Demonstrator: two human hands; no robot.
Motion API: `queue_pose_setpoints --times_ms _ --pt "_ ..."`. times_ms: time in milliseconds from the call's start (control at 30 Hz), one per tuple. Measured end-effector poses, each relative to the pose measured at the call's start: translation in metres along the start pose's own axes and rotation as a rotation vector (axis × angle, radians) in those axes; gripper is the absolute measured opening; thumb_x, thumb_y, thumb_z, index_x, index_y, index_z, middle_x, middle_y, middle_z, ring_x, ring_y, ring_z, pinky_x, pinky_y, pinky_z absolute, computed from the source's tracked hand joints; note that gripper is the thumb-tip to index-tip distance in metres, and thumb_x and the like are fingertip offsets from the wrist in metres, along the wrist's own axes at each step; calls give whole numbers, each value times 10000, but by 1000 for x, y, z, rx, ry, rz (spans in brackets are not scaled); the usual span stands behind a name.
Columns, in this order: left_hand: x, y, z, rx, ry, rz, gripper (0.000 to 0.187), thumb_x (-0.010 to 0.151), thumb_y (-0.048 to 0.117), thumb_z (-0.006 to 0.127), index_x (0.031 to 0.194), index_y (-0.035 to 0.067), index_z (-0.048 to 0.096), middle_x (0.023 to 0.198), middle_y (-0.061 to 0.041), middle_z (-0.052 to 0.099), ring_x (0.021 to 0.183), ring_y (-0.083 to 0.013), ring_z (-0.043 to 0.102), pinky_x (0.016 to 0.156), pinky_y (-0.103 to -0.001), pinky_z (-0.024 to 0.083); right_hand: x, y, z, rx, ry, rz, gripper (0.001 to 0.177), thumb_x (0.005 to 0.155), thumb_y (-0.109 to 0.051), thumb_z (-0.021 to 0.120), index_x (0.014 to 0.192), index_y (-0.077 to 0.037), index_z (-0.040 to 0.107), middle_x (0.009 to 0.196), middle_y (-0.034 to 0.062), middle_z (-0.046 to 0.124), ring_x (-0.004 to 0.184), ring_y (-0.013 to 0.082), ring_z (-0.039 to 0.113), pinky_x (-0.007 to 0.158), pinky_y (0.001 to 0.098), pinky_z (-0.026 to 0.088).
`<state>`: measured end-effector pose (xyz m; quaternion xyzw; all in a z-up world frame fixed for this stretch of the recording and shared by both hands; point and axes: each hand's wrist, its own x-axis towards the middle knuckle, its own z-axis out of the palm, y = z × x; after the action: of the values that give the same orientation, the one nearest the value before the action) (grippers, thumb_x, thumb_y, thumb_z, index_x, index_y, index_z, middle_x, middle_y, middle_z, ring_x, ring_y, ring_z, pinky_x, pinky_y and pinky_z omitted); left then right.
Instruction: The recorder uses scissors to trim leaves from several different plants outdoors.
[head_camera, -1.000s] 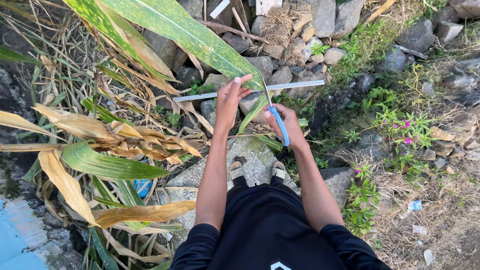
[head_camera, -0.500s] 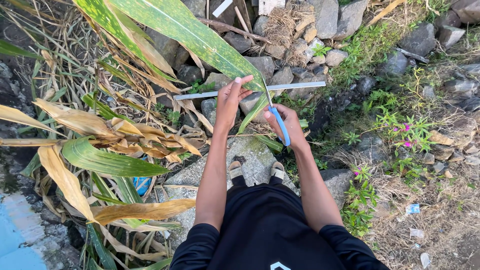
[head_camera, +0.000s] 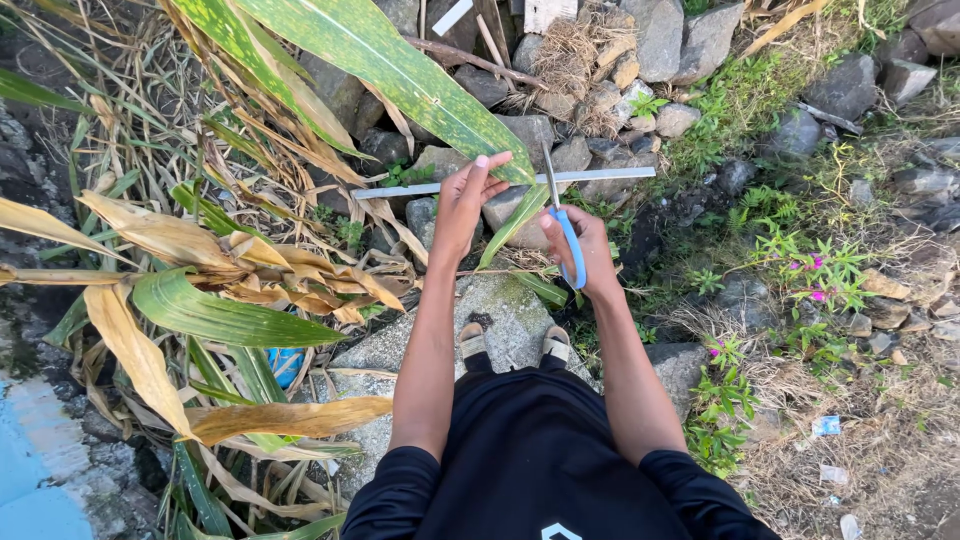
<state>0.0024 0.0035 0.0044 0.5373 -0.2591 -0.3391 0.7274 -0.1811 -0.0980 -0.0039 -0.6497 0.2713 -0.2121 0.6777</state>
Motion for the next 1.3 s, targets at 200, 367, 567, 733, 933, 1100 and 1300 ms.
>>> queue_pose_setpoints --times_ms 200,367,567,733,933,1100,1300 --pt "3 -3 0 -5 -17 -7 477 1102 360 460 1337 3 671 1219 -77 677 964 -114 596 1003 -339 570 -2 -5 -11 -4 30 11 384 966 -402 707 1055 -29 691 662 -53 551 537 29 493 473 212 377" --pt "9 -14 2 -40 -52 -6 492 1118 353 471 1406 -11 633 1252 -95 661 962 -119 587 994 -341 566 -4 -5 -24 18 70 21 361 967 -398 721 972 -39 675 669 -49 554 541 32 501 481 211 388" --pt "18 -17 7 -10 -94 -67 539 1094 366 447 1504 17 486 1501 -125 550 1217 -245 661 1032 -354 533 -10 2 -35 23 134 29 375 994 -394 720 923 -34 642 670 -38 547 544 38 499 478 216 381" --pt "20 -27 7 -22 -130 -72 567 1098 359 443 1561 35 409 1574 -145 476 1354 -312 595 1096 -382 498 -17 -2 -37 27 214 86 345 967 -389 717 989 -47 674 668 -42 551 531 35 491 473 212 382" --pt "12 -38 -4 5 -167 -213 611 1072 385 464 1589 71 371 1521 -249 476 1345 -337 596 1131 -429 491 -30 2 -37 35 319 47 350 974 -388 722 1008 -42 680 682 -37 548 550 35 491 485 214 380" --pt "14 -62 -3 -48 -271 -287 634 1066 423 450 1576 58 357 1542 -237 480 1322 -340 600 1097 -414 490 -52 3 -38 -24 434 105 372 982 -406 703 889 -52 638 675 -43 553 547 37 517 483 220 393" --pt "17 -82 34 -99 -420 -314 635 1065 413 460 1551 13 375 1555 -214 478 1341 -336 582 1098 -417 469 -92 32 -54 -23 611 119 386 979 -412 713 867 -52 631 665 -37 555 552 41 503 497 225 388"
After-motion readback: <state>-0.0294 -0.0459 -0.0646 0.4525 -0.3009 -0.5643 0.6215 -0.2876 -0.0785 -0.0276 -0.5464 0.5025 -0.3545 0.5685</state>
